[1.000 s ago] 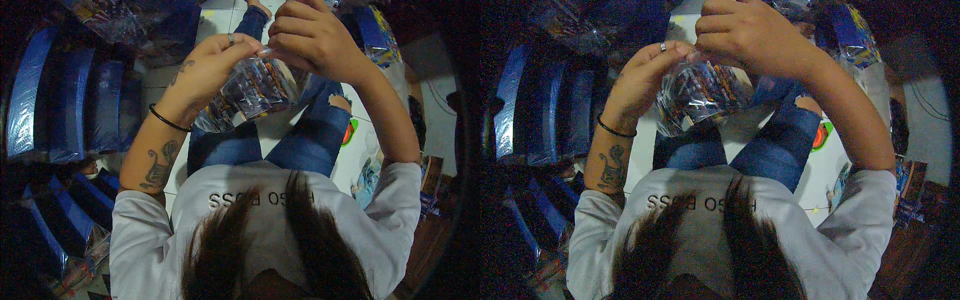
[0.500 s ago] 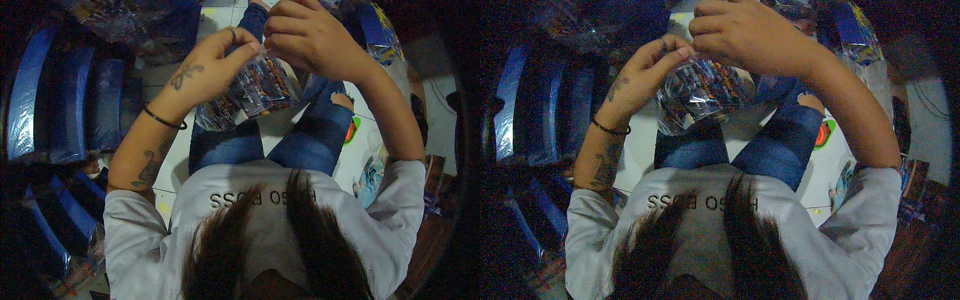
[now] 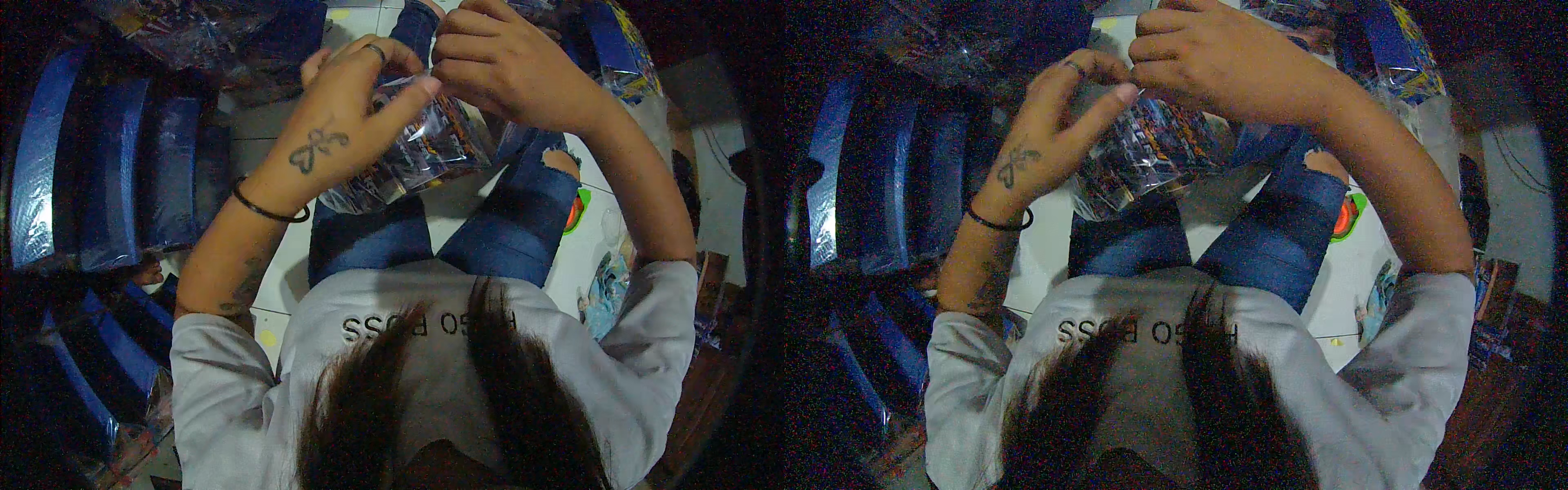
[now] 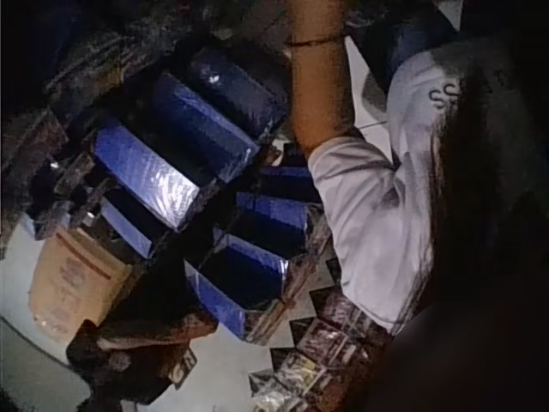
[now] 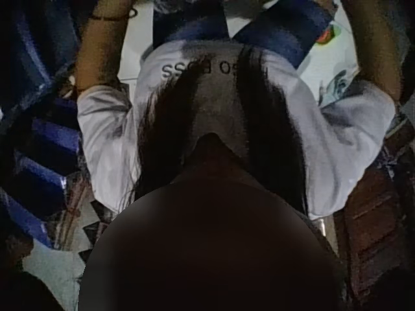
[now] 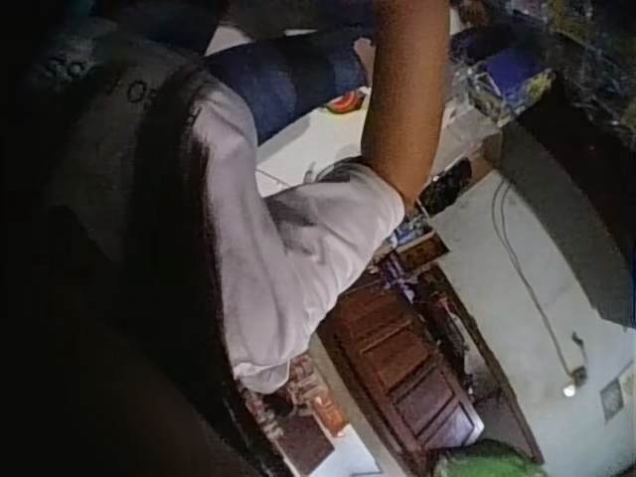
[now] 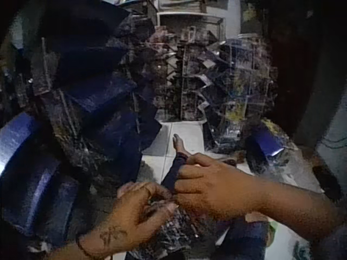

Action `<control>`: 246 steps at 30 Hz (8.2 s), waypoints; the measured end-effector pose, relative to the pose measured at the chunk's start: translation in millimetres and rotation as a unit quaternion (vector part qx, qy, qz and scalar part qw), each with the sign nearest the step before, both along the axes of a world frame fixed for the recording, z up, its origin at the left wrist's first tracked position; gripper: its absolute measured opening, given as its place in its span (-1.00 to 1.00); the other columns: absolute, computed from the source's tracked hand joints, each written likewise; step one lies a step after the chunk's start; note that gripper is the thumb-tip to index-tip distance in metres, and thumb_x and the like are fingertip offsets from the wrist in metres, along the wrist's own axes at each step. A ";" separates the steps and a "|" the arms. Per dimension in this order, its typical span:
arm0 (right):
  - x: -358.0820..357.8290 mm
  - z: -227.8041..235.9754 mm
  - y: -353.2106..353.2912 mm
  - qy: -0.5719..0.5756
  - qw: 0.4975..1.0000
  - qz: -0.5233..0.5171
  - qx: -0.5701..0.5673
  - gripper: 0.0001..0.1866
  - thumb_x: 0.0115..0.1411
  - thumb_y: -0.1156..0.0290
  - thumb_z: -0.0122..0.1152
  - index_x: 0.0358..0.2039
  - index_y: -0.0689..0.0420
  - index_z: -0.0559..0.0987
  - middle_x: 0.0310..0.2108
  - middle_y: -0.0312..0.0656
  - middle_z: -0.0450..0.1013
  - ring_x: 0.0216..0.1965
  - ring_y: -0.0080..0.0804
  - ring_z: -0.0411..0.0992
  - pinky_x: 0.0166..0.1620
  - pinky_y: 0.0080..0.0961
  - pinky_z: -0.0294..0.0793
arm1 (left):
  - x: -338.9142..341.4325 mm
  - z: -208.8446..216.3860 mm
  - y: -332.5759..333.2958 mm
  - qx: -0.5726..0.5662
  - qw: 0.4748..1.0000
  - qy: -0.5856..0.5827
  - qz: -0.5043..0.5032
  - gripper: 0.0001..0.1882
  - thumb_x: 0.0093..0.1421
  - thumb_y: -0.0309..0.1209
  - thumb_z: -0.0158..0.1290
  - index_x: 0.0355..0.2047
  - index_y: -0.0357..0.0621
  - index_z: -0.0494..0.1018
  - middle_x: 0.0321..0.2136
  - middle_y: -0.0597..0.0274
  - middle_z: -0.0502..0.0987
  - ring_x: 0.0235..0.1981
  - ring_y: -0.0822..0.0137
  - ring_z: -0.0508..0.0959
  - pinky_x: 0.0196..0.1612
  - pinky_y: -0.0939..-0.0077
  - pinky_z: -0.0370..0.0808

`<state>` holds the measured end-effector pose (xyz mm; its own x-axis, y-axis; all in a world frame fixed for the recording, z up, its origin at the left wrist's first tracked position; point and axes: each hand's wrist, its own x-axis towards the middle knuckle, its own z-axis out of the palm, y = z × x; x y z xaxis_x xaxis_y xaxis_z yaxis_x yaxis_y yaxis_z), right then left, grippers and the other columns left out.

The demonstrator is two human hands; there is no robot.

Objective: The person sits on the floor and repeatedly wraps wooden toy trucks in clear plastic bags. They use a handheld tape dispenser to seal the bags after placing the toys inside. The person handles multiple toy units one at a time, placing each wrapped toy aside.

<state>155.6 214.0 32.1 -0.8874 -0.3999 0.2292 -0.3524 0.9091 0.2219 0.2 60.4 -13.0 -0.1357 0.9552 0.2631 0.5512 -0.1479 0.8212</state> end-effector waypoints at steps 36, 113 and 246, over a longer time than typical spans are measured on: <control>15.4 -31.0 0.6 0.035 0.998 -0.021 0.039 -0.69 -0.07 0.29 0.26 -0.27 0.07 0.56 -0.21 -0.29 0.47 -0.11 -0.35 0.40 0.01 -0.25 0.32 | 9.6 -3.8 -4.3 0.080 0.976 0.202 0.017 -0.83 0.13 -0.31 0.06 -0.35 -0.14 0.50 -0.46 0.21 0.52 -0.22 0.18 0.48 0.13 0.09 0.15; 36.7 -52.8 -11.6 0.017 0.983 -0.059 -0.172 -0.86 -0.02 0.39 0.24 -0.41 0.08 0.52 -0.36 -0.31 0.41 -0.13 -0.28 0.33 0.02 -0.17 0.19 | 44.7 -24.1 -21.8 0.089 0.936 0.334 0.063 -0.85 0.05 -0.31 0.14 -0.38 -0.05 0.54 -0.35 0.30 0.51 -0.21 0.27 0.43 0.01 0.12 0.12; 133.9 -128.8 -192.2 -0.087 0.807 -0.502 -0.300 -0.49 -0.13 0.36 0.25 -0.05 0.02 0.54 -0.10 -0.01 0.34 -0.15 0.00 0.41 -0.09 -0.20 0.47 | 47.3 -118.6 -59.5 0.171 0.914 0.338 0.145 -0.14 -0.21 -0.10 0.29 0.16 0.00 0.29 0.07 0.31 0.39 0.07 0.34 0.36 0.13 0.09 -0.02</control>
